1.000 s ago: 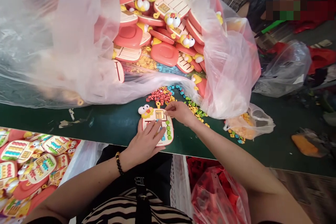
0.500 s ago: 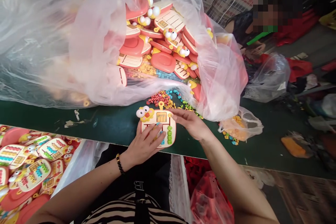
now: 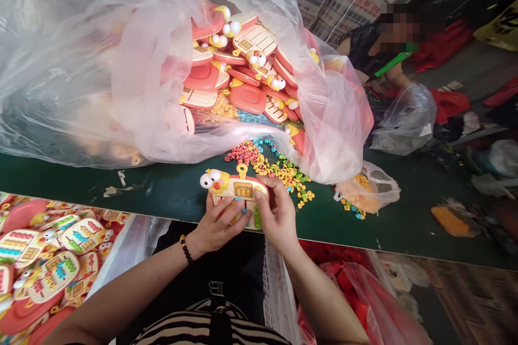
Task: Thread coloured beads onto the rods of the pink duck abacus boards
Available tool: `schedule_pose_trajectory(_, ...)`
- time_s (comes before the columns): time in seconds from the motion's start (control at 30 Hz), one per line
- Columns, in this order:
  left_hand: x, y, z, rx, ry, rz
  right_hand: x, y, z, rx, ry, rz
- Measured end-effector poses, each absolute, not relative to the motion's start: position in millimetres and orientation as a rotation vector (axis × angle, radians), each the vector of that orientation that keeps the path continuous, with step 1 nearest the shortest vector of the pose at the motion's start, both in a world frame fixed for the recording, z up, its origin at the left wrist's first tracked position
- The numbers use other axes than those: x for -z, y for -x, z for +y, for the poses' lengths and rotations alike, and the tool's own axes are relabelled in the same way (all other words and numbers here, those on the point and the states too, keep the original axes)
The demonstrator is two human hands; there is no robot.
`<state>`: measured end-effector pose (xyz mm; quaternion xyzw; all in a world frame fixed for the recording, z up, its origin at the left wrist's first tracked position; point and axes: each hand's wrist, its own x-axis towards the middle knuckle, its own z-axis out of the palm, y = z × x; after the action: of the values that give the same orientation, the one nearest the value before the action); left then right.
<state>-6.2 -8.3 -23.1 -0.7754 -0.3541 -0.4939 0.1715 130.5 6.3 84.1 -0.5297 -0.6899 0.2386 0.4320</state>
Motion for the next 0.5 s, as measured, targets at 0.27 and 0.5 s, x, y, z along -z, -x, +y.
schedule_pose_trajectory(0.27, 29.7, 21.2, -32.8, 1.446, 2.123, -1.048, -82.7, -108.9, -12.6, -0.534, 1.208, -1.798)
schedule_pose_trajectory(0.5, 76.1, 100.5, -120.5, 1.282, 1.889, -1.636, -58.8, -80.4, -18.9, -0.963, 0.947, -2.137)
